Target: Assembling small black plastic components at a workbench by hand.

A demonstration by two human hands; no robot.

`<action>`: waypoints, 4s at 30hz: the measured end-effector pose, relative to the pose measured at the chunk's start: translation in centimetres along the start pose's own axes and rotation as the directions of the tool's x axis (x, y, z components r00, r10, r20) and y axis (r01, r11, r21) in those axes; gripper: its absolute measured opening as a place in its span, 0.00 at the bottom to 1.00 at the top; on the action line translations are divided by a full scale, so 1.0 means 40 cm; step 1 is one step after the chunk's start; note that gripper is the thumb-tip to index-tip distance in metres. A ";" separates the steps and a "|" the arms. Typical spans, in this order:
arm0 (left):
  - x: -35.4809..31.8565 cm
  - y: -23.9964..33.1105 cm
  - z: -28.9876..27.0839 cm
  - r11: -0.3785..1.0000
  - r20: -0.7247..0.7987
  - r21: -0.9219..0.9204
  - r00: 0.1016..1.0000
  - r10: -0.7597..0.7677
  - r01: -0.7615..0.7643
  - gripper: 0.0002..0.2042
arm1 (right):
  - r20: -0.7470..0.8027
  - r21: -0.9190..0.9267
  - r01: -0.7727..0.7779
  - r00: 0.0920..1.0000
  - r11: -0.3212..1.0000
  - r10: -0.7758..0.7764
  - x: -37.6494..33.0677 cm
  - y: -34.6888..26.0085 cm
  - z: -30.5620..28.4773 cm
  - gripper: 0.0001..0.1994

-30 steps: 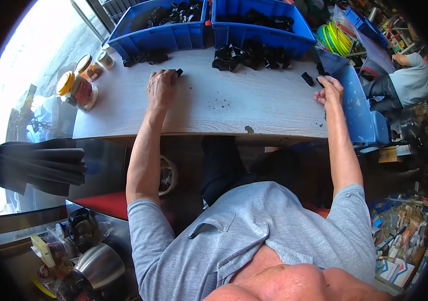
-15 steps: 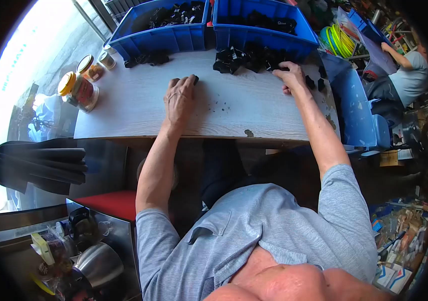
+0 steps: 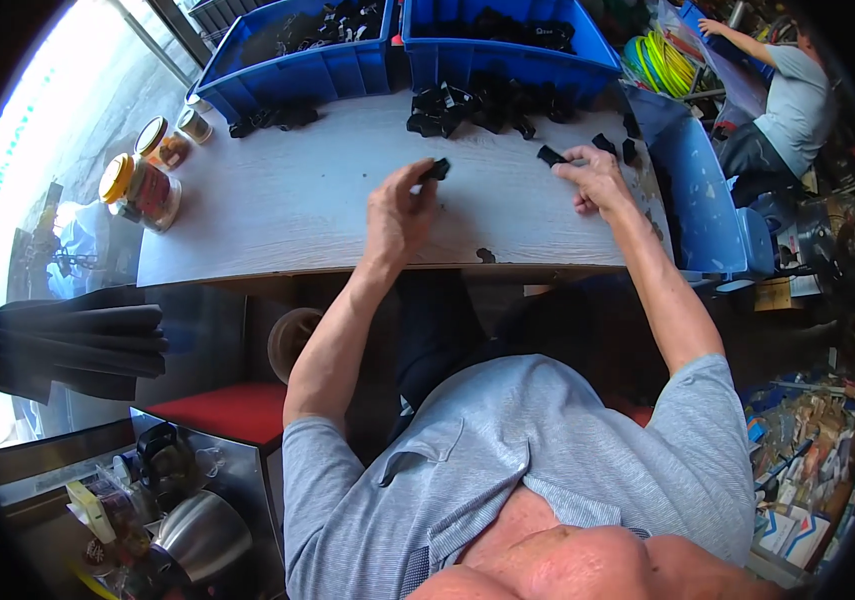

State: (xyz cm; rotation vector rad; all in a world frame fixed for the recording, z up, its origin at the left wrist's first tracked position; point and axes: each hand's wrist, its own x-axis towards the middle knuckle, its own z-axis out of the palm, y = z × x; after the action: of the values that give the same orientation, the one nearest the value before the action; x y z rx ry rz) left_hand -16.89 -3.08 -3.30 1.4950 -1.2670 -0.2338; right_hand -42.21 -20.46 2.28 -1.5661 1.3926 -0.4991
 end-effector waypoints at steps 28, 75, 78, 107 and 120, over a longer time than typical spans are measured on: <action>0.035 0.064 0.137 0.821 0.338 0.212 0.828 0.447 -0.530 0.19 | 0.294 -0.086 0.166 0.946 0.982 -0.134 -0.076 -0.001 0.061 0.15; 0.147 -0.173 -0.146 0.709 0.121 0.677 0.980 0.158 -0.198 0.18 | -0.270 0.093 -0.112 0.954 0.989 0.133 0.220 -0.070 0.011 0.14; 0.147 -0.155 -0.138 0.691 0.102 0.706 0.988 0.115 -0.153 0.18 | -0.230 0.169 -0.132 0.958 0.977 0.170 0.227 -0.041 0.005 0.13; 0.042 0.064 0.119 0.949 0.130 0.129 0.954 0.271 -0.287 0.14 | 0.239 -0.073 0.037 0.971 0.997 -0.019 -0.051 -0.022 0.057 0.17; 0.057 0.090 0.175 0.827 0.460 0.239 0.809 0.365 -0.509 0.20 | 0.278 -0.007 0.082 0.957 0.997 -0.077 -0.052 0.001 0.064 0.13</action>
State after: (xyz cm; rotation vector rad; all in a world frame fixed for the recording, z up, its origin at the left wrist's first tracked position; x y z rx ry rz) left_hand -23.00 -8.35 -1.96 1.4303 -2.0447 0.0130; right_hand -40.74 -17.59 1.64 -1.6424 1.1262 -0.2998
